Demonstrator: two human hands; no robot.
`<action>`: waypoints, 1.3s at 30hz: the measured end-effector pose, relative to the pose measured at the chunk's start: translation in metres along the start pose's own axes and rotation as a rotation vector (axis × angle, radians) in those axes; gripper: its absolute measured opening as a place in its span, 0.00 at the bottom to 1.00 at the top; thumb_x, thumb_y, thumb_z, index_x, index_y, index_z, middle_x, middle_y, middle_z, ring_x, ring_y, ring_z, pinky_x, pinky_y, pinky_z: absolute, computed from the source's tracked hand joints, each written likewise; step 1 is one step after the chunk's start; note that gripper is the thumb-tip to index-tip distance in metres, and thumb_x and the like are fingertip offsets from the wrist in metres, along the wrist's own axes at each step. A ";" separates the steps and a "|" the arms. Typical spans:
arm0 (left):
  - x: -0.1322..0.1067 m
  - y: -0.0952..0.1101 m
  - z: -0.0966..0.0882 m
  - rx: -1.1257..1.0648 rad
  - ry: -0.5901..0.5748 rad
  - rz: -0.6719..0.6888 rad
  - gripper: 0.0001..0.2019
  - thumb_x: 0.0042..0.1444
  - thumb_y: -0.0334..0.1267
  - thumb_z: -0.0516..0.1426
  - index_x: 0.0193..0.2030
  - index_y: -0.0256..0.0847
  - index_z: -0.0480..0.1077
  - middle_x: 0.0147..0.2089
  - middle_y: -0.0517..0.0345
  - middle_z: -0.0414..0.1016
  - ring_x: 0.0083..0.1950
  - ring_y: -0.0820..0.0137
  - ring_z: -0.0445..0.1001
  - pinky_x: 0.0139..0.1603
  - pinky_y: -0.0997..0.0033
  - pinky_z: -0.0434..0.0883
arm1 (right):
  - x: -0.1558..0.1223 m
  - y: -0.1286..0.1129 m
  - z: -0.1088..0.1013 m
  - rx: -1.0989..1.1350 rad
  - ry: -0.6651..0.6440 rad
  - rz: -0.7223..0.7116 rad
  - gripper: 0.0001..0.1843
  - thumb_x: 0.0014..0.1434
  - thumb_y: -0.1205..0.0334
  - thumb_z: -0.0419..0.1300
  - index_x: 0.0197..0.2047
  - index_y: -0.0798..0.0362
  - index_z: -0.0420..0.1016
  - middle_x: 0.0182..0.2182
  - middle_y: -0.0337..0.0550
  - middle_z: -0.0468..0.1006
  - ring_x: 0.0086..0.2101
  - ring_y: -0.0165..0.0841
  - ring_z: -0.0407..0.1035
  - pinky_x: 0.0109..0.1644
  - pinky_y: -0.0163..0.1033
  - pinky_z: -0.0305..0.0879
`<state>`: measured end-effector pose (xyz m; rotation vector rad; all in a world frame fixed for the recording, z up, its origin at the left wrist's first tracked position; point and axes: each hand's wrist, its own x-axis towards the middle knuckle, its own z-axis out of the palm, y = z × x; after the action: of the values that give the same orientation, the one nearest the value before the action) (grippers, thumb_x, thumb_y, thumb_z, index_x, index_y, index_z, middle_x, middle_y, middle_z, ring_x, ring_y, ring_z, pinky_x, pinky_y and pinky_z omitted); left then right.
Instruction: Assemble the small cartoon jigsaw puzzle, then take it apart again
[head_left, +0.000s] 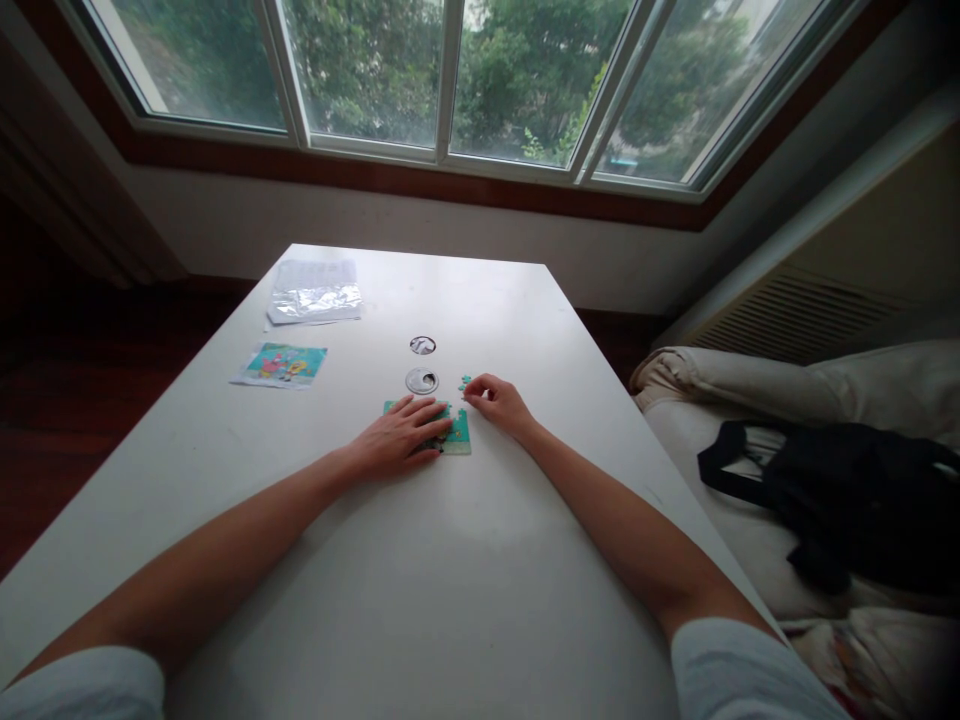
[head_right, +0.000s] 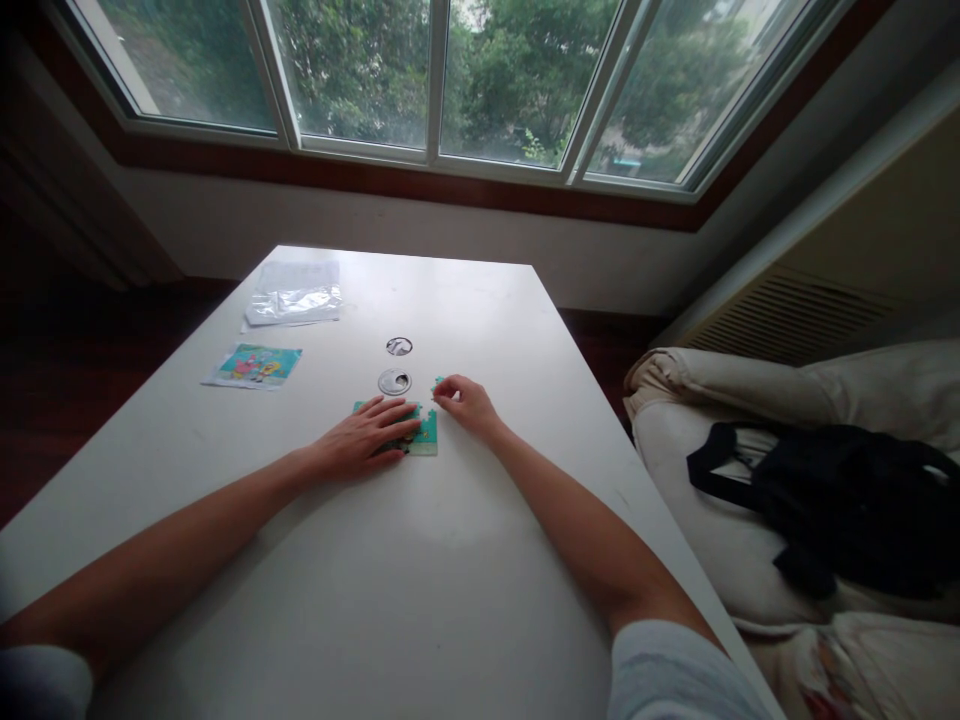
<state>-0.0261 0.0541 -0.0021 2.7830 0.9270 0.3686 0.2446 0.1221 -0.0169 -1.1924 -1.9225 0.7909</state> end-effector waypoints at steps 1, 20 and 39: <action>0.000 0.000 0.000 0.007 0.004 -0.002 0.26 0.70 0.51 0.51 0.72 0.51 0.61 0.76 0.49 0.57 0.76 0.53 0.54 0.76 0.43 0.51 | -0.001 0.000 0.000 0.001 -0.009 0.001 0.09 0.57 0.55 0.64 0.37 0.52 0.80 0.31 0.40 0.80 0.32 0.31 0.70 0.39 0.37 0.65; 0.006 -0.005 0.004 -0.013 0.001 -0.030 0.26 0.69 0.51 0.53 0.72 0.54 0.62 0.76 0.51 0.57 0.76 0.52 0.55 0.75 0.40 0.53 | -0.002 -0.001 0.011 -0.185 0.007 -0.074 0.01 0.59 0.64 0.66 0.36 0.50 0.80 0.31 0.39 0.77 0.35 0.34 0.68 0.42 0.39 0.65; 0.007 -0.007 0.004 -0.021 -0.006 -0.036 0.26 0.69 0.52 0.53 0.71 0.54 0.63 0.76 0.52 0.58 0.76 0.53 0.56 0.75 0.42 0.54 | -0.003 -0.003 0.010 -0.381 -0.008 -0.112 0.02 0.62 0.63 0.66 0.35 0.49 0.79 0.32 0.41 0.76 0.38 0.36 0.66 0.46 0.40 0.60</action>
<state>-0.0236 0.0630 -0.0066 2.7428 0.9643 0.3628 0.2358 0.1166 -0.0210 -1.2861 -2.1895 0.3783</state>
